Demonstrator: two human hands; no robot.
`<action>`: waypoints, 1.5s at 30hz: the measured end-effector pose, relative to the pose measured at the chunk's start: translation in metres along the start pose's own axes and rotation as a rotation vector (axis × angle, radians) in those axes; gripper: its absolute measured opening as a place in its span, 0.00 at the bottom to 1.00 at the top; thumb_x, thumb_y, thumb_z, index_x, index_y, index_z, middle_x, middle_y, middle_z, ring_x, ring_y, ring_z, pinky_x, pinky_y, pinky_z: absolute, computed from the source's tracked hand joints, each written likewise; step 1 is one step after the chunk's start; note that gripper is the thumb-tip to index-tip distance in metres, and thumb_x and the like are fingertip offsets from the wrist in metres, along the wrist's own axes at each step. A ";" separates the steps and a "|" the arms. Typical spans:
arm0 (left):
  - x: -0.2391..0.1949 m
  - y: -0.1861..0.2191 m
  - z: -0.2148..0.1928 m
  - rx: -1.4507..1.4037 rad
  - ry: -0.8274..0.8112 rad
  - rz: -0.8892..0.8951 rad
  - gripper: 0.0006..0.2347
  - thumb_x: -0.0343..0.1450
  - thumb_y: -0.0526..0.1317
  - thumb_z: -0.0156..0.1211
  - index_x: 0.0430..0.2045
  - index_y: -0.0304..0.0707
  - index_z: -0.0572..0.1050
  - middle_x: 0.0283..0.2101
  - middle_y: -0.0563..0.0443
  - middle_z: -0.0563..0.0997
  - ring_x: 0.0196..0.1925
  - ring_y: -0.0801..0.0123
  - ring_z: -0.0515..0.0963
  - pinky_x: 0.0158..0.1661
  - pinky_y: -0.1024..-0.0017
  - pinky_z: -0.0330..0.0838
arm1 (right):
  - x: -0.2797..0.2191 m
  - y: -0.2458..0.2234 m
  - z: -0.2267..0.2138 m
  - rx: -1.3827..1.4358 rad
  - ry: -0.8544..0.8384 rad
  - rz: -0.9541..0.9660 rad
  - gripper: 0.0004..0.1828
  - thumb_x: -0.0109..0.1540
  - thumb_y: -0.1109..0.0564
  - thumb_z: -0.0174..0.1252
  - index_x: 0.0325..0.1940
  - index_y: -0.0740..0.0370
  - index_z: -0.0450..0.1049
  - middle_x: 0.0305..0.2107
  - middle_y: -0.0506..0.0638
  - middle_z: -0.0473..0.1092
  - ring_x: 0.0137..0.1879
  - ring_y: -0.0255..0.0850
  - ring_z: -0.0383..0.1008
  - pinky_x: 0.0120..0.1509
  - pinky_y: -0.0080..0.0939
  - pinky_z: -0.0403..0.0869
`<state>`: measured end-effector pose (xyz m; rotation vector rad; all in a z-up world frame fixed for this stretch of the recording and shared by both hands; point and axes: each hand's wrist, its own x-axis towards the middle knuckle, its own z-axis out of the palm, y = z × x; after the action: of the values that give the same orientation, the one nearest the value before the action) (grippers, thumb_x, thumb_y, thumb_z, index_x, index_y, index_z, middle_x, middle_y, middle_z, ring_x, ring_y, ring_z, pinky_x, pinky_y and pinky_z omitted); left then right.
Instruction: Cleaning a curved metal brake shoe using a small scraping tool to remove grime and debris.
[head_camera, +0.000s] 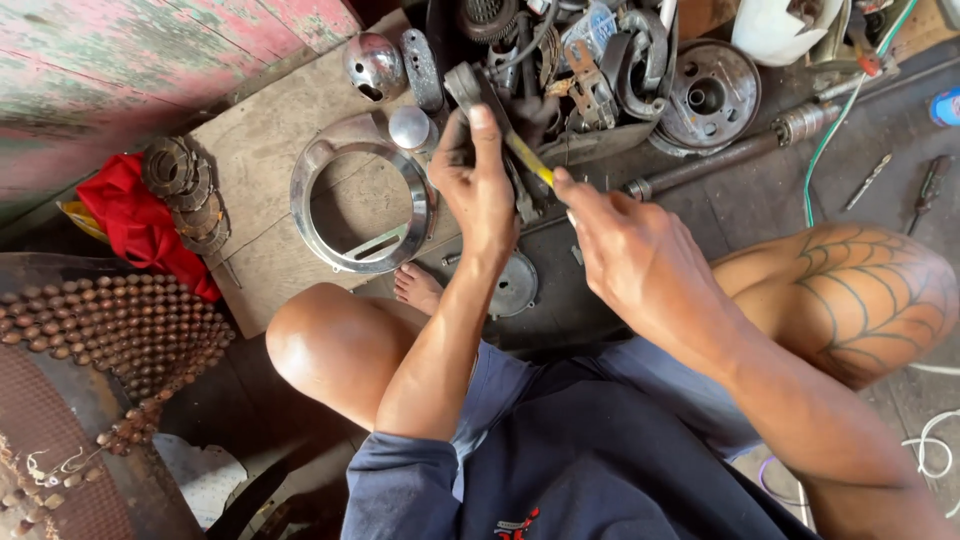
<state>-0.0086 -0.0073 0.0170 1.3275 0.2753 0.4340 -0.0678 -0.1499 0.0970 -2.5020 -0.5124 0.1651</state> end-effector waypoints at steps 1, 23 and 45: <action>-0.003 -0.003 0.003 -0.003 0.003 0.008 0.13 0.76 0.50 0.54 0.25 0.47 0.73 0.26 0.66 0.70 0.32 0.81 0.64 0.36 0.78 0.60 | 0.004 0.003 0.003 -0.003 0.004 -0.008 0.21 0.68 0.63 0.51 0.67 0.61 0.68 0.28 0.64 0.71 0.28 0.73 0.70 0.29 0.67 0.65; -0.008 -0.020 0.001 0.055 -0.061 0.193 0.12 0.79 0.49 0.52 0.42 0.41 0.77 0.33 0.58 0.78 0.32 0.78 0.73 0.32 0.77 0.71 | -0.009 -0.005 -0.010 -0.056 -0.036 0.044 0.21 0.68 0.61 0.49 0.66 0.61 0.67 0.30 0.65 0.74 0.32 0.70 0.72 0.33 0.68 0.70; 0.011 0.001 -0.009 0.293 -0.735 0.199 0.12 0.78 0.44 0.54 0.49 0.36 0.71 0.44 0.53 0.83 0.47 0.67 0.84 0.49 0.70 0.79 | -0.033 0.057 -0.062 -0.225 0.009 0.326 0.23 0.72 0.55 0.52 0.69 0.69 0.65 0.31 0.58 0.77 0.35 0.79 0.71 0.45 0.71 0.67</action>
<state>-0.0034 0.0060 0.0168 1.7157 -0.4234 0.0465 -0.0651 -0.2386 0.1167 -2.7930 -0.1194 0.2316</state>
